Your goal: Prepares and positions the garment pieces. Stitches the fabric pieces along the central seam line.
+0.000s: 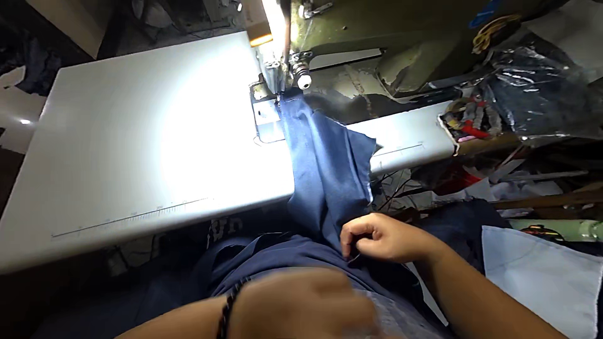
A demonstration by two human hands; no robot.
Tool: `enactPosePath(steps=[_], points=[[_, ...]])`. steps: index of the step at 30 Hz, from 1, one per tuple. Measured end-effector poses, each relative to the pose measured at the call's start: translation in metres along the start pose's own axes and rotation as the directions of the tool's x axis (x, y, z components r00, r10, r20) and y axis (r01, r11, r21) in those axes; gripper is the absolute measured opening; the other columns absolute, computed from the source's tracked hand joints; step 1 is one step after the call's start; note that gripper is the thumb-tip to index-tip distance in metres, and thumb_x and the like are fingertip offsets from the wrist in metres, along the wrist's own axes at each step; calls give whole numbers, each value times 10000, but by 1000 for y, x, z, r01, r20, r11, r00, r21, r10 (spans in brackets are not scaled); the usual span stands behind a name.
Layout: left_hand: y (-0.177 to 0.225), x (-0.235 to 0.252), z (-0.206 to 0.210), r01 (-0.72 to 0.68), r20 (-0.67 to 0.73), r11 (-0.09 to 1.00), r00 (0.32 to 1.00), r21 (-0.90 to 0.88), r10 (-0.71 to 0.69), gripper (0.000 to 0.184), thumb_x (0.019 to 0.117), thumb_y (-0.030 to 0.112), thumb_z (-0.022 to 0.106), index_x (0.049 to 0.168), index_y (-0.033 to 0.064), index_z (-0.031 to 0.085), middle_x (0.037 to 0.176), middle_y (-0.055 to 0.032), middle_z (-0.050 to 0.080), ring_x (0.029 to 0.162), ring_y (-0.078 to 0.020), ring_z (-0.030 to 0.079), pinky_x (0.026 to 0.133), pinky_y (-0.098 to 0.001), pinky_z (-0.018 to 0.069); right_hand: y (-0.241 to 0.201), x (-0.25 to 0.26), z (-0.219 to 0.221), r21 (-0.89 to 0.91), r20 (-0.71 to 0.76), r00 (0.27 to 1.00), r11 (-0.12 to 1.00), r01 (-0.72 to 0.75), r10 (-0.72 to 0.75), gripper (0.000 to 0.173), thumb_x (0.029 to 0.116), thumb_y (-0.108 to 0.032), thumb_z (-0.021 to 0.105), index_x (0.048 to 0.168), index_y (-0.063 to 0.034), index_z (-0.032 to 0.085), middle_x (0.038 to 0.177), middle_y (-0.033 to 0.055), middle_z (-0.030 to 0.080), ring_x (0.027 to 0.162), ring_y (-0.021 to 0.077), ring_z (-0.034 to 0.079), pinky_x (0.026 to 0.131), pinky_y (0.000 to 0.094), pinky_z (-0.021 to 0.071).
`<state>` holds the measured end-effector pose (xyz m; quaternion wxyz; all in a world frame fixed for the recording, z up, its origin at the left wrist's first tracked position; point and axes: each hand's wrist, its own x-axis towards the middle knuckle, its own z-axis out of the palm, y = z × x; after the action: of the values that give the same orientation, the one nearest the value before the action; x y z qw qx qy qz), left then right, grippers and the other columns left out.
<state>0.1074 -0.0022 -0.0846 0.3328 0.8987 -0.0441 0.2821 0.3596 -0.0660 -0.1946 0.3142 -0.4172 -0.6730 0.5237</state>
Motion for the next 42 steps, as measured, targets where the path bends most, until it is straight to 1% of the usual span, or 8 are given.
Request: enactPosePath(steps=[4,10,14,21,27,32,36,42], points=[[-112,9,1,311,-207,855,947,415,-244,249,985,249,599,1073,41,703,1006,-126,714,943,-241,701,819,-414,584,-6,12,23,-81,-5,996,992,93,-94,118,881,-101,678,940,-7,719,906,55,726,856,52,661,767,244,528],[-202,-13,8,365,-3,723,893,587,-450,678,1016,631,338,1571,256,449,1679,-169,279,1557,-444,188,1147,-765,167,-33,-38,-58,-467,-210,977,873,-139,43,220,747,158,581,839,17,723,847,99,721,800,169,686,740,369,570],[-196,-20,18,252,99,784,924,568,-370,643,994,592,313,1543,310,493,1699,-139,243,1567,-462,120,1127,-810,99,-25,-127,-127,-391,-655,589,455,-800,473,276,907,129,568,1094,11,733,1187,257,638,1163,411,601,990,591,477],[-172,-41,39,67,186,814,960,577,-211,549,948,492,480,1470,350,574,1605,-189,418,1484,-505,337,1099,-783,250,2,-266,-147,16,-754,55,102,-995,654,284,958,-144,720,1197,10,704,1158,299,682,1133,495,626,984,729,427],[-162,-51,53,34,172,692,959,721,-227,641,939,36,541,1503,341,530,1620,-165,405,1491,-422,378,1148,-664,331,68,-274,-114,-194,-667,171,53,-980,725,280,922,-235,781,1036,19,753,1073,297,703,1095,508,634,952,769,404],[-134,-34,36,95,121,903,980,419,-160,378,1045,267,497,1389,227,648,1481,-88,587,1417,-278,515,1155,-572,400,-17,-220,-123,-292,-651,354,210,-933,671,158,985,-132,686,915,10,676,865,215,673,870,389,657,792,633,504],[-89,13,28,105,102,953,985,283,-139,457,980,264,644,1433,295,596,1540,-44,503,1179,-213,601,913,-424,518,-97,-94,-50,-704,-222,940,625,-339,259,197,996,-347,591,887,-204,671,642,-41,580,557,130,600,470,390,508],[-33,8,-29,90,260,874,936,478,-238,142,1000,167,582,951,125,708,1309,-58,692,765,-204,723,577,-398,582,-141,-35,-33,-626,139,972,744,233,-187,239,982,-428,578,964,-191,602,614,-125,476,507,-48,463,419,164,360]])
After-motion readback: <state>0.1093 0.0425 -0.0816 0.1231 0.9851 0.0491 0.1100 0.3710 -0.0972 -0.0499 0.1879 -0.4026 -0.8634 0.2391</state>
